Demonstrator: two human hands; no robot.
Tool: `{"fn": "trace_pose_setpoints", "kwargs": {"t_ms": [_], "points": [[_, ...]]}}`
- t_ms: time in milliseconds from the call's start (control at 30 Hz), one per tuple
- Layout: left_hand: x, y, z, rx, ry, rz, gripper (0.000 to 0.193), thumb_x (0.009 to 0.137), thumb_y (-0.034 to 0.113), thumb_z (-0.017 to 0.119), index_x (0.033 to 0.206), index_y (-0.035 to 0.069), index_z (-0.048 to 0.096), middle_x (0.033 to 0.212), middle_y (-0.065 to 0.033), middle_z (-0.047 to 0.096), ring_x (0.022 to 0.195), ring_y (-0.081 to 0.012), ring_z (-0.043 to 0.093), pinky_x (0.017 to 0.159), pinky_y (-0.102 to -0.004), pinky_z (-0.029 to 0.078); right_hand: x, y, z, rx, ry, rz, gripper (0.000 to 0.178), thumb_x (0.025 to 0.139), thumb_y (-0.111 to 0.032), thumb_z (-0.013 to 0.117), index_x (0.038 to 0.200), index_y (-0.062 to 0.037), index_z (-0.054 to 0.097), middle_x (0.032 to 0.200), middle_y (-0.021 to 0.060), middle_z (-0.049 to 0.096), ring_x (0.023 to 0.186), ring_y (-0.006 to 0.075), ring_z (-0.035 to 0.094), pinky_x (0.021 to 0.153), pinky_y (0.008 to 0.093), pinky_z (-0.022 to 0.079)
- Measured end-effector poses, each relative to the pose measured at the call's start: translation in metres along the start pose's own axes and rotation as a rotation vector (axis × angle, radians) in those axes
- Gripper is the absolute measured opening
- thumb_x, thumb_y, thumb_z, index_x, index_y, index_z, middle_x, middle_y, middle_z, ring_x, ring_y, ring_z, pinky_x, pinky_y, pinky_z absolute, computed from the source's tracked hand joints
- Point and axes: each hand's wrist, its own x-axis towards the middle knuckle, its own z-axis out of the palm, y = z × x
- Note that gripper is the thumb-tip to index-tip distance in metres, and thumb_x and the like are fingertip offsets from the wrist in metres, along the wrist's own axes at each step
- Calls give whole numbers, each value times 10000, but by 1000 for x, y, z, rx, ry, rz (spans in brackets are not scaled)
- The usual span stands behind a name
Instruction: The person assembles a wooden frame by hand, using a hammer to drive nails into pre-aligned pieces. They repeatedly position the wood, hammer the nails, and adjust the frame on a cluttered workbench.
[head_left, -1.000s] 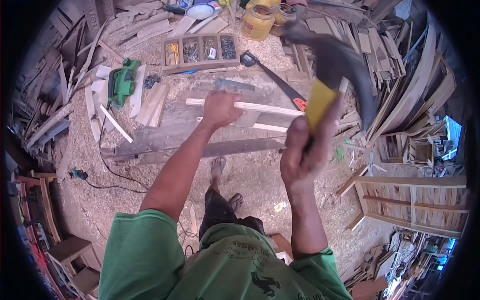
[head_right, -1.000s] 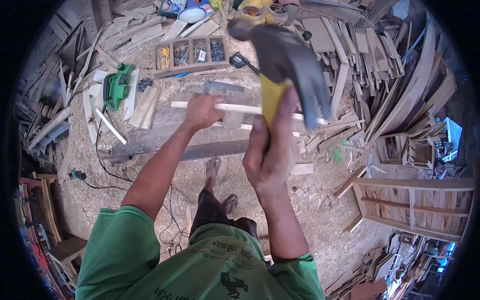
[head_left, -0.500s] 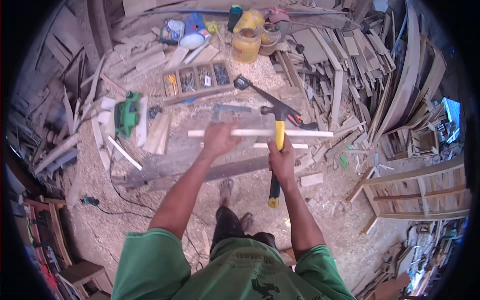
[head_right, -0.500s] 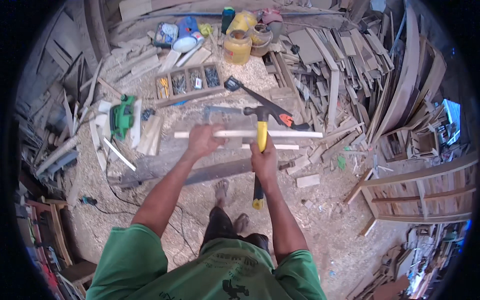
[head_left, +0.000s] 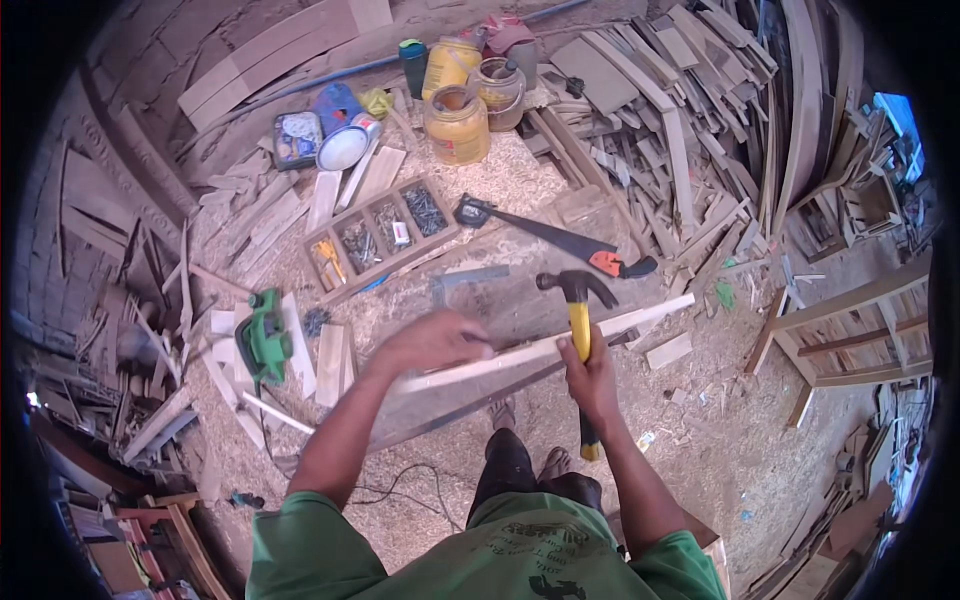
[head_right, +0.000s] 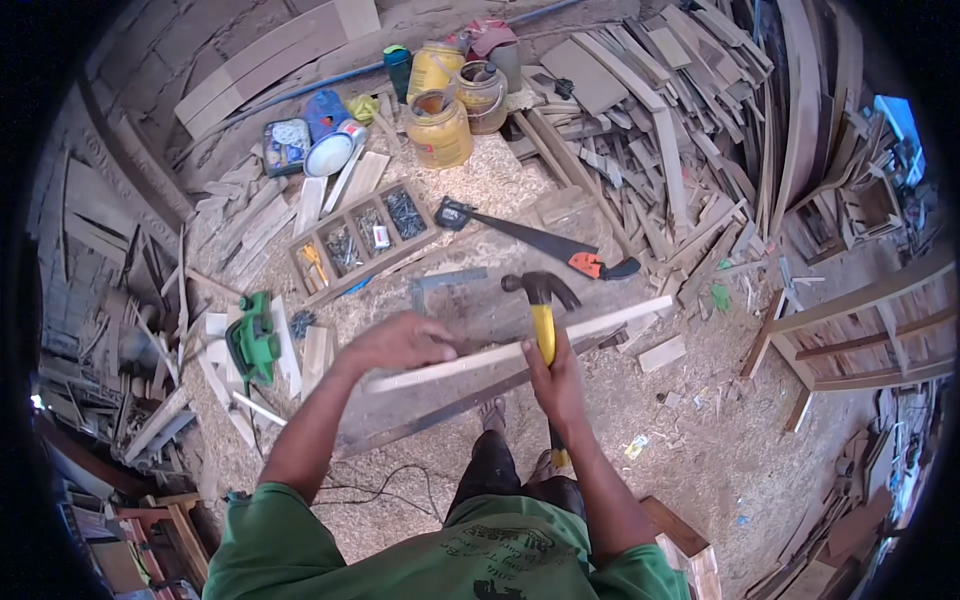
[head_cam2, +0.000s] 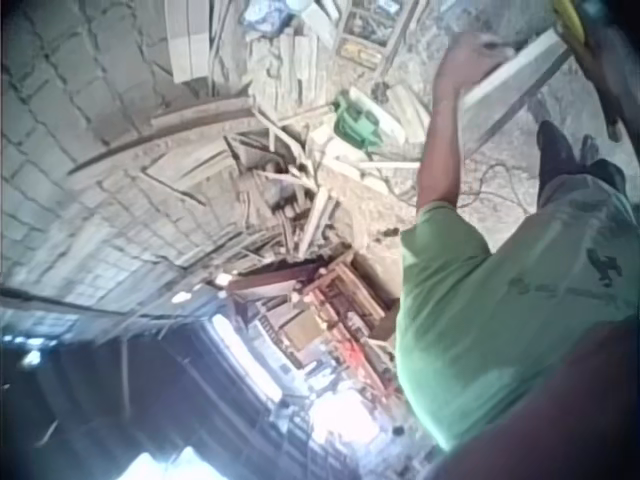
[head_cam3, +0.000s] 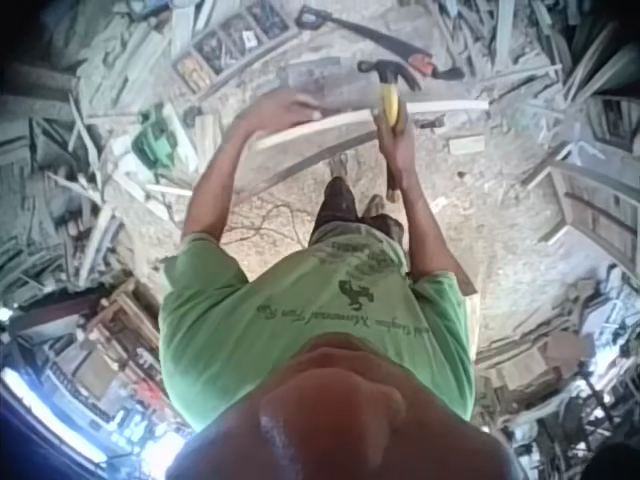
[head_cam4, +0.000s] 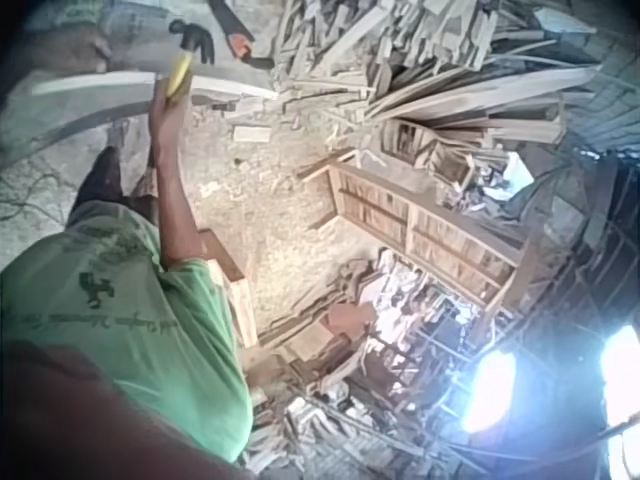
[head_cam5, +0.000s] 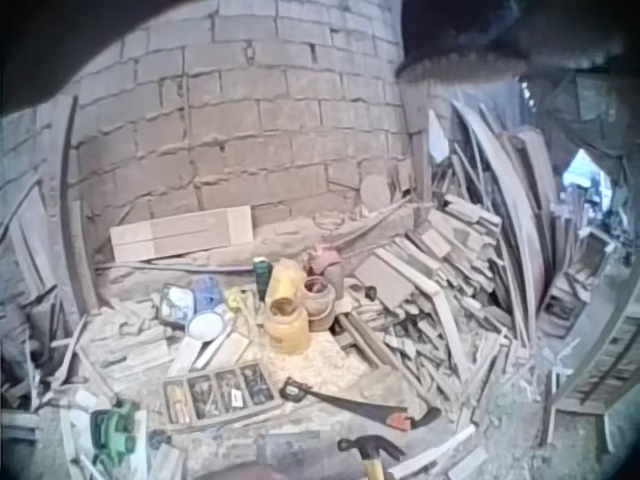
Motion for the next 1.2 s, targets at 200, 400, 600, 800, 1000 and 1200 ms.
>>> {"fn": "trace_pose_setpoints", "kwargs": {"t_ms": [200, 400, 600, 800, 1000, 1200], "points": [[113, -174, -81, 240, 783, -184, 250, 953, 261, 750, 1139, 117, 833, 1112, -183, 789, 1037, -400, 755, 949, -502, 591, 2, -22, 1, 40, -65, 247, 322, 1083, -265, 733, 1272, -30, 621, 765, 86, 595, 665, 182, 587, 598, 393, 476], [179, -226, -92, 592, 934, -247, 241, 896, 237, 802, 1128, 174, 824, 1263, -115, 730, 1226, -370, 638, 1042, -541, 503, 11, -28, 6, 105, -48, 378, 278, 1085, -199, 750, 1298, -62, 635, 805, 5, 584, 721, 80, 532, 622, 305, 461], [202, -241, -96, 418, 1073, -275, 116, 850, 186, 803, 958, 147, 816, 1128, -82, 757, 1134, -372, 656, 993, -535, 505, 17, -25, 11, 69, -43, 371, 306, 1079, -218, 756, 1305, -45, 643, 864, 31, 624, 803, 119, 546, 706, 328, 489], [187, -270, -114, -350, 1129, -23, 162, 1003, 123, 763, 1131, 39, 816, 992, -52, 786, 823, -164, 705, 781, -305, 572, 18, -33, 11, 74, -71, 331, 329, 1077, -232, 751, 1332, -50, 646, 871, 31, 627, 790, 111, 546, 692, 325, 486], [138, -152, -97, -758, 1119, -8, 249, 1064, 57, 705, 1294, -32, 731, 1005, -73, 778, 822, -119, 696, 767, -260, 572, 22, -34, 11, 75, -85, 308, 330, 1095, -287, 723, 1303, -71, 585, 748, 8, 553, 609, 101, 542, 551, 312, 463], [43, -23, -22, -1114, 1041, -76, 192, 1064, 135, 750, 1224, 32, 730, 1046, -59, 774, 832, -125, 702, 778, -280, 587, 28, 1, 16, 19, -34, 26, 342, 1093, -306, 708, 1257, -27, 598, 761, 97, 583, 662, 217, 601, 615, 410, 488]]}}
